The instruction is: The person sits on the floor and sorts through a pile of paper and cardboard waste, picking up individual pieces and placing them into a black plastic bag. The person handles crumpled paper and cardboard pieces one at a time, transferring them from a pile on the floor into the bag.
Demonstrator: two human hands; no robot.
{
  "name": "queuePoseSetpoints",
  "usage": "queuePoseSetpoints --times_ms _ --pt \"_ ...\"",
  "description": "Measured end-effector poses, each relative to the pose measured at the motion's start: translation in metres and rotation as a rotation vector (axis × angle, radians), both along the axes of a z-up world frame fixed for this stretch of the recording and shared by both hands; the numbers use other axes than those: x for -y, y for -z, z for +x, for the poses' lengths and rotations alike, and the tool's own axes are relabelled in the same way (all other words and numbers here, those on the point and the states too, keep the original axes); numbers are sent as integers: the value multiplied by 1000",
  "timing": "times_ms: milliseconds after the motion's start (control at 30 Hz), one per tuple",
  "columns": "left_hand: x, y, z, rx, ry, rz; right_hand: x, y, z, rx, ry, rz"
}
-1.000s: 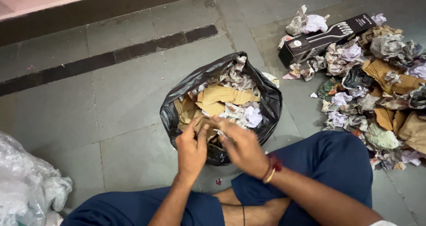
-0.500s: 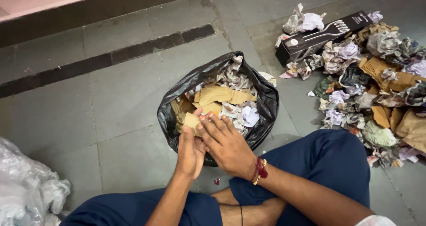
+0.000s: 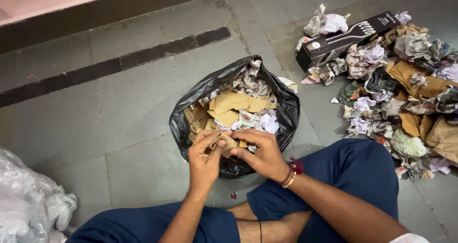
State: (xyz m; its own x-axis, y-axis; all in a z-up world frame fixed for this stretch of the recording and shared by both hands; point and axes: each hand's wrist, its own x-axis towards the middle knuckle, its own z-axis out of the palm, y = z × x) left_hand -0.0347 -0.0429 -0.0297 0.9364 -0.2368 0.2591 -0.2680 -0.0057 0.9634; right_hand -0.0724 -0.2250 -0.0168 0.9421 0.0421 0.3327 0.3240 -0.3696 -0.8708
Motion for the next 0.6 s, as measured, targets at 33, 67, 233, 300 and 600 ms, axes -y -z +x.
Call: queuePoseSetpoints --times_ms 33,67,233,300,600 --pt "2 -1 -1 17 -28 27 0 2 0 -31 1 11" --pt "2 -2 -1 32 -57 55 0 5 0 -44 22 16" --pt "4 -5 -2 17 -49 97 7 15 6 -44 65 -9" --pt "3 -10 -3 22 -35 135 9 17 6 -77 59 6" --pt "-28 -31 20 280 -308 658 45 51 38 -142 224 124"
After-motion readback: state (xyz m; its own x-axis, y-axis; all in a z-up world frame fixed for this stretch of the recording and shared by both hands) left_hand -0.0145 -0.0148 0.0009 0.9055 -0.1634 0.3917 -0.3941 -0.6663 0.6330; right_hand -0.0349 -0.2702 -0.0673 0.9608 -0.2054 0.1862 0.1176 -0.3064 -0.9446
